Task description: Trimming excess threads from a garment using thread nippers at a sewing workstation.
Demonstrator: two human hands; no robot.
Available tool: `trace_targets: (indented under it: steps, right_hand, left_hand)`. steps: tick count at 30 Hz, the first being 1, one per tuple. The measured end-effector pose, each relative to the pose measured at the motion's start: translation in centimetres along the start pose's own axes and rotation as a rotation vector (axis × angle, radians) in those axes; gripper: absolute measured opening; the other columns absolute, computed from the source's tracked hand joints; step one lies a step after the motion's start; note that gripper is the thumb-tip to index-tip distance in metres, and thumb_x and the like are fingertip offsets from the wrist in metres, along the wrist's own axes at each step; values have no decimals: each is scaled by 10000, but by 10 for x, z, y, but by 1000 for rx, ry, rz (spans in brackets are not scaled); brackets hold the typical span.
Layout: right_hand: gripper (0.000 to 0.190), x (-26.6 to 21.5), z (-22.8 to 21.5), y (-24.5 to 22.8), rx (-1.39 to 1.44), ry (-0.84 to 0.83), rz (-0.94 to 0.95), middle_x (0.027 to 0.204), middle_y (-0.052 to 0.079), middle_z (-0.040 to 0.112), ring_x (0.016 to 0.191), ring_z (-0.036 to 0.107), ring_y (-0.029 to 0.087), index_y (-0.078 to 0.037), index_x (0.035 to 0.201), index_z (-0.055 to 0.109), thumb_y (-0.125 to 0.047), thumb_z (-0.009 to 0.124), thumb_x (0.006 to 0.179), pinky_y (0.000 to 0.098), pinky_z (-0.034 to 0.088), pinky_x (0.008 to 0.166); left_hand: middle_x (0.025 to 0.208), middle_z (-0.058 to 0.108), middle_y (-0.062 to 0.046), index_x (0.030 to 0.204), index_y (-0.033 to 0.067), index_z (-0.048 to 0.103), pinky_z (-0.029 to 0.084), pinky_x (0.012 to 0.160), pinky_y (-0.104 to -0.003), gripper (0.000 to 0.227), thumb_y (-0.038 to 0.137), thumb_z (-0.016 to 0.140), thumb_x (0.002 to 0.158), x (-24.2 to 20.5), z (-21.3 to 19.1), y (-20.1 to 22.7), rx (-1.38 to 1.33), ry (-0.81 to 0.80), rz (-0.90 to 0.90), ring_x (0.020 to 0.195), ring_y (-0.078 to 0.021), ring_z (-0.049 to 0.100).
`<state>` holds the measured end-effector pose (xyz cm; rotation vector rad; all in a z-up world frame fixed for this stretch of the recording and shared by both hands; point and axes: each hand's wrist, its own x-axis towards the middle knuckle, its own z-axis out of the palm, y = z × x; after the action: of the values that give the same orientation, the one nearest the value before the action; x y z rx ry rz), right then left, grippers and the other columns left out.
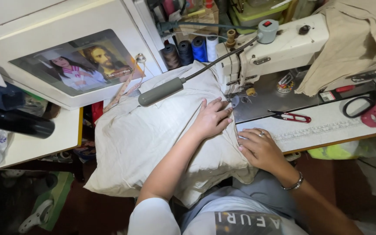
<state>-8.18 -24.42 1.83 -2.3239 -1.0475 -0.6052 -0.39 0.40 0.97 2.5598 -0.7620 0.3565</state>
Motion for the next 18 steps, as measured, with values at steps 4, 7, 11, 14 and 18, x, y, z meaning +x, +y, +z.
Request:
trace_targets:
  steps: [4, 7, 11, 14, 18]
  right_hand:
    - [174, 0, -7, -4, 211, 116, 25, 1159, 89, 749, 1116, 704, 307, -133, 1035, 780, -241, 702, 922, 458, 511, 976]
    - [206, -11, -29, 3, 336, 248, 87, 1186, 133, 745, 1103, 713, 345, -70, 1067, 779, -182, 718, 905, 472, 537, 947]
    - [256, -10, -94, 66, -17, 471, 6, 1187, 285, 694, 1076, 675, 430, 114, 1163, 654, -117, 581, 1081, 472, 535, 950]
    - [358, -25, -133, 153, -443, 504, 51, 1348, 383, 700, 1250, 662, 524, 211, 1314, 734, -79, 594, 1157, 543, 482, 1085]
    - [568, -24, -154, 180, -523, 376, 120, 1486, 503, 562, 1314, 546, 670, 316, 1419, 651, -192, 502, 1212, 679, 436, 1121]
  left_hand:
    - [1363, 608, -81, 1288, 250, 691, 311, 1085, -788, 385, 464, 610, 978, 0, 2, -1, 17, -20, 10, 1421, -354, 488]
    - [1360, 618, -79, 1290, 245, 689, 301, 1091, -784, 391, 467, 602, 980, -2, 1, 1, 33, -26, 11, 1418, -348, 493]
    - [1363, 650, -120, 1170, 91, 720, 291, 1022, -794, 390, 406, 617, 964, 3, -14, 9, -2, -32, 47, 1416, -383, 482]
    - [1339, 658, -122, 1108, 84, 710, 313, 1000, -780, 354, 392, 617, 959, 4, -19, 12, 6, -15, 60, 1403, -387, 496]
    - [1380, 638, -123, 1127, 88, 704, 310, 1006, -789, 355, 385, 614, 956, 4, -19, 12, -8, -50, 28, 1423, -383, 475]
